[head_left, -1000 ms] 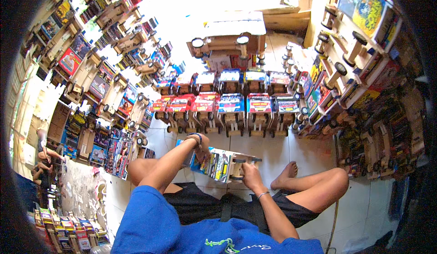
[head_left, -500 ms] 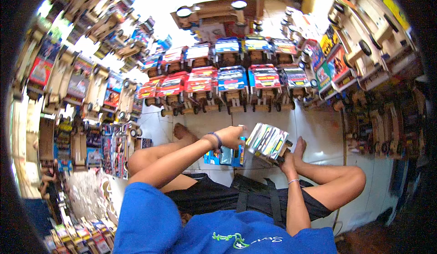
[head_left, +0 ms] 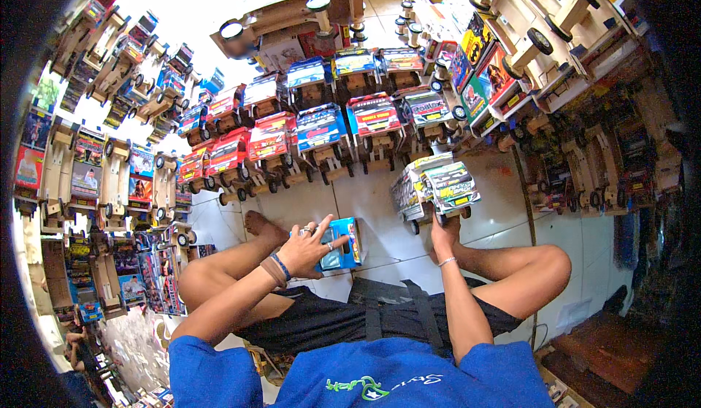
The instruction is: The person sits on the floor and assembles wooden toy cars by inserting dowels into pre-drilled holes. They pick up toy car kits, align the dowels, and use a hammer to tap them into place. The person handles multiple toy car boxes and assembles them one at a time.
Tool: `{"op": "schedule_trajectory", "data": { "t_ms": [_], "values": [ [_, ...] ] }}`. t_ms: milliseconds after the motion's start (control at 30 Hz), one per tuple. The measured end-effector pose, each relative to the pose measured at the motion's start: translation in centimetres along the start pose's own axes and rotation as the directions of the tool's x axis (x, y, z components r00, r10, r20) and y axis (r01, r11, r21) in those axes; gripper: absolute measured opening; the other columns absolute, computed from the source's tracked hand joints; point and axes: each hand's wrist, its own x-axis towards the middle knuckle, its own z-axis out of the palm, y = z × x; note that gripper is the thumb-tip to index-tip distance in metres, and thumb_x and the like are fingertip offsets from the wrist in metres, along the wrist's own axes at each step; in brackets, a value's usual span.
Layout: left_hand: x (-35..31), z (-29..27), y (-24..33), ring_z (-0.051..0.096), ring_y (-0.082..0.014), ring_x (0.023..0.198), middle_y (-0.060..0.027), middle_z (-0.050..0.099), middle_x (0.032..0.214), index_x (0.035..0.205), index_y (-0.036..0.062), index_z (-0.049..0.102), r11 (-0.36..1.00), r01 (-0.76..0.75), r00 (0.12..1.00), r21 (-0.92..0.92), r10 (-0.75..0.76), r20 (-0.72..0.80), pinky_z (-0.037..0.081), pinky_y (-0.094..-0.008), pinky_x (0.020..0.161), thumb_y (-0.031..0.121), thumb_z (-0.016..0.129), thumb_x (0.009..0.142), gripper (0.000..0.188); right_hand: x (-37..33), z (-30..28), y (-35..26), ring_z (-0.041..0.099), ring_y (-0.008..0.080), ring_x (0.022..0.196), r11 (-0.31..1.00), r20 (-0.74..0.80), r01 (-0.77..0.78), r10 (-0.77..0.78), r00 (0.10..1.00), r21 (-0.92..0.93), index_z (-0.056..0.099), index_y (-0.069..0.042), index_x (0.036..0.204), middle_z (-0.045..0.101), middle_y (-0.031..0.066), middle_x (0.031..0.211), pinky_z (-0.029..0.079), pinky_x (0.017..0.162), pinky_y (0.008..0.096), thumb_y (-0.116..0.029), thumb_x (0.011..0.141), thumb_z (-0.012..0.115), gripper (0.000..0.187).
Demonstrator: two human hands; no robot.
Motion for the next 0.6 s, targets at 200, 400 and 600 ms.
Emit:
{"op": "schedule_trajectory", "data": {
  "t_ms": [200, 400, 600],
  "values": [
    [2.0, -1.8, 1.8, 0.055, -0.0463, 0.115, -0.0249, 0.05, 0.127, 0.146, 0.0267, 0.046, 0.923, 0.301, 0.945, -0.239, -0.322, -0.053, 0.049, -0.0549, 0.088, 0.053, 0.083, 0.06, 0.097, 3.4, 2.2, 2.3, 0.061, 0.0386, 0.109, 0.998, -0.1, -0.039, 0.034, 0.994, -0.051, 0.055, 0.004, 0.124, 0.064, 0.0258, 0.118, 0.048, 0.093, 0.0408, -0.023, 0.087, 0.074, 0.05],
    [6.4, -3.4, 2.1, 0.052, -0.0514, 0.117, -0.038, 0.053, 0.117, 0.144, 0.0027, 0.044, 0.645, 0.576, 0.787, -0.502, -0.604, 0.127, 0.048, -0.0507, 0.098, 0.079, 0.075, 0.061, 0.117, 4.7, 2.7, 3.7, 0.062, 0.0413, 0.103, 0.998, -0.157, 0.016, -0.026, 0.987, -0.062, 0.06, 0.001, 0.115, 0.067, 0.025, 0.111, 0.048, 0.088, 0.0469, -0.027, 0.088, 0.069, 0.04],
    [12.2, -5.3, 2.3, 0.039, -0.0542, 0.133, -0.0431, 0.038, 0.14, 0.151, -0.0036, 0.027, 0.455, 0.667, 0.707, -0.591, -0.636, 0.308, 0.038, -0.0526, 0.109, 0.094, 0.064, 0.052, 0.144, 4.5, 4.5, 4.6, 0.06, 0.0428, 0.104, 0.996, -0.13, 0.028, -0.039, 0.991, -0.085, 0.061, 0.002, 0.114, 0.065, 0.0256, 0.112, 0.048, 0.088, 0.0486, -0.022, 0.084, 0.067, 0.038]
  ]
}}
